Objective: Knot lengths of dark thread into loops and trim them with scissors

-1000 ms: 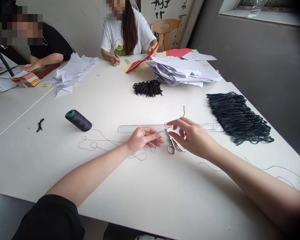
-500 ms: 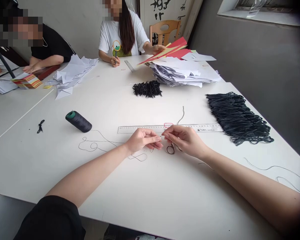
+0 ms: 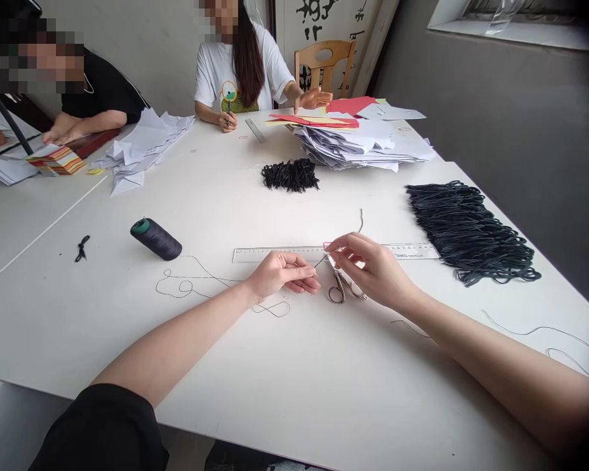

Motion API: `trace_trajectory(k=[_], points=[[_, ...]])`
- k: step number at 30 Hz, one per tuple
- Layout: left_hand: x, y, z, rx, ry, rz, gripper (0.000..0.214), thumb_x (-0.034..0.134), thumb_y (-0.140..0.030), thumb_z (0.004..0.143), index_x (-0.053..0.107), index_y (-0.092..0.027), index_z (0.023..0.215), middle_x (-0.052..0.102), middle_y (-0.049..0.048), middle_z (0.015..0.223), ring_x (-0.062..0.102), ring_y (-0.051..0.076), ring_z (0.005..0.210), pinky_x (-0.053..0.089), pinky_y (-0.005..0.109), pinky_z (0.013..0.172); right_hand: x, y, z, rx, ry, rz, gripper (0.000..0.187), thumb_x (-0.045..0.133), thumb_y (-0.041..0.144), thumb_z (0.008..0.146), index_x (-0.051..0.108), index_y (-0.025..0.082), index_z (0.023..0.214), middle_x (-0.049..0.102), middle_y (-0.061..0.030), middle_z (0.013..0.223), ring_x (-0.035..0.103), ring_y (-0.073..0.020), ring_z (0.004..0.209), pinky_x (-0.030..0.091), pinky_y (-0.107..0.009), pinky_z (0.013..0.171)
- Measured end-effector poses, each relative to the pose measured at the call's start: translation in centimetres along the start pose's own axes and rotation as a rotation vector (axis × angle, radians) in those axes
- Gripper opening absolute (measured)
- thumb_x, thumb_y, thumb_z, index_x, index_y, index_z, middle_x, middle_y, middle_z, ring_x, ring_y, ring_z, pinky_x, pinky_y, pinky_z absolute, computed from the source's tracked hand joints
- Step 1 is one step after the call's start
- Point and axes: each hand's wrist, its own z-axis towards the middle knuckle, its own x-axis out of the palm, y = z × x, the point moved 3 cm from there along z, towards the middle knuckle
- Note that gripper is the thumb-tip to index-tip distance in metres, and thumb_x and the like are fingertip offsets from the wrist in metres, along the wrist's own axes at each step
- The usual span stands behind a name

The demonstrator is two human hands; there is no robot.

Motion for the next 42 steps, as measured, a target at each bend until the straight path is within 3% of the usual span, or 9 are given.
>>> trace_trajectory(k=[2, 5, 9, 18, 27, 34, 42], points=[[0.0, 0.0, 0.0, 0.003, -0.006, -0.008, 0.032, 0.074, -0.043, 0.073, 0.066, -0.013, 0.078, 0.073, 0.0084, 0.08, 0.07, 0.018, 0.074, 0.049, 0.026, 0.065, -0.3, 0.8, -0.4, -0.016, 0.019, -0.328, 0.027, 0.042, 0.034, 0.096, 0.055, 0.016, 0.111, 0.061, -0.0104, 0.107, 0.06, -0.0145, 0.063, 0.039, -0.026, 0.049], [0.0, 0.0, 0.0, 0.011, 0.0, -0.015, 0.032, 0.074, -0.043, 0.073, 0.066, -0.013, 0.079, 0.073, 0.0084, 0.082, 0.071, 0.019, 0.075, 0.05, 0.027, 0.067, -0.2, 2.0, -1.4, -0.02, 0.103, -0.816, 0.028, 0.041, 0.032, 0.096, 0.053, 0.015, 0.114, 0.062, -0.0089, 0.099, 0.057, -0.0161, 0.053, 0.021, -0.026, 0.041], [0.0, 0.0, 0.0, 0.013, 0.0, -0.017, 0.03, 0.074, -0.042, 0.074, 0.066, -0.013, 0.078, 0.073, 0.0078, 0.08, 0.071, 0.018, 0.075, 0.05, 0.027, 0.067, 0.6, 2.6, -2.8, 0.011, 0.23, -1.053, 0.028, 0.04, 0.033, 0.096, 0.056, 0.014, 0.107, 0.06, -0.0071, 0.084, 0.061, -0.0194, 0.057, 0.014, -0.026, 0.041], [-0.2, 0.1, 0.1, 0.015, 0.0, 0.0, 0.028, 0.073, -0.04, 0.076, 0.066, -0.013, 0.079, 0.073, 0.0074, 0.08, 0.07, 0.018, 0.075, 0.049, 0.025, 0.066, 0.9, 2.0, -2.8, 0.065, 0.398, -1.035, 0.024, 0.044, 0.036, 0.094, 0.054, 0.015, 0.1, 0.057, -0.005, 0.08, 0.057, -0.0169, 0.051, 0.016, -0.026, 0.042], [-0.2, 0.1, 0.1, 0.014, -0.008, 0.011, 0.029, 0.074, -0.041, 0.074, 0.066, -0.013, 0.078, 0.074, 0.0078, 0.081, 0.07, 0.019, 0.076, 0.05, 0.027, 0.067, 0.5, 2.8, -3.4, 0.011, 0.32, -1.024, 0.017, 0.046, 0.031, 0.093, 0.052, 0.015, 0.097, 0.055, -0.004, 0.078, 0.058, -0.0166, 0.056, 0.013, -0.026, 0.042], [-0.1, 0.0, 0.0, 0.026, -0.036, -0.005, 0.03, 0.073, -0.042, 0.074, 0.067, -0.013, 0.079, 0.073, 0.0082, 0.08, 0.071, 0.019, 0.076, 0.05, 0.026, 0.066, 0.8, 2.4, -3.2, 0.07, 0.501, -0.896, 0.009, 0.043, 0.011, 0.087, 0.049, 0.014, 0.094, 0.054, -0.0027, 0.074, 0.054, -0.0146, 0.052, 0.019, -0.027, 0.044], [-0.1, -0.1, 0.0, 0.035, -0.081, -0.035, 0.031, 0.074, -0.044, 0.072, 0.068, -0.014, 0.079, 0.074, 0.0078, 0.08, 0.07, 0.019, 0.073, 0.05, 0.028, 0.068, -0.7, 1.8, -2.5, 0.089, 0.591, -0.993, 0.016, 0.047, 0.015, 0.085, 0.054, 0.013, 0.098, 0.058, -0.009, 0.09, 0.06, -0.0186, 0.062, 0.02, -0.028, 0.048]])
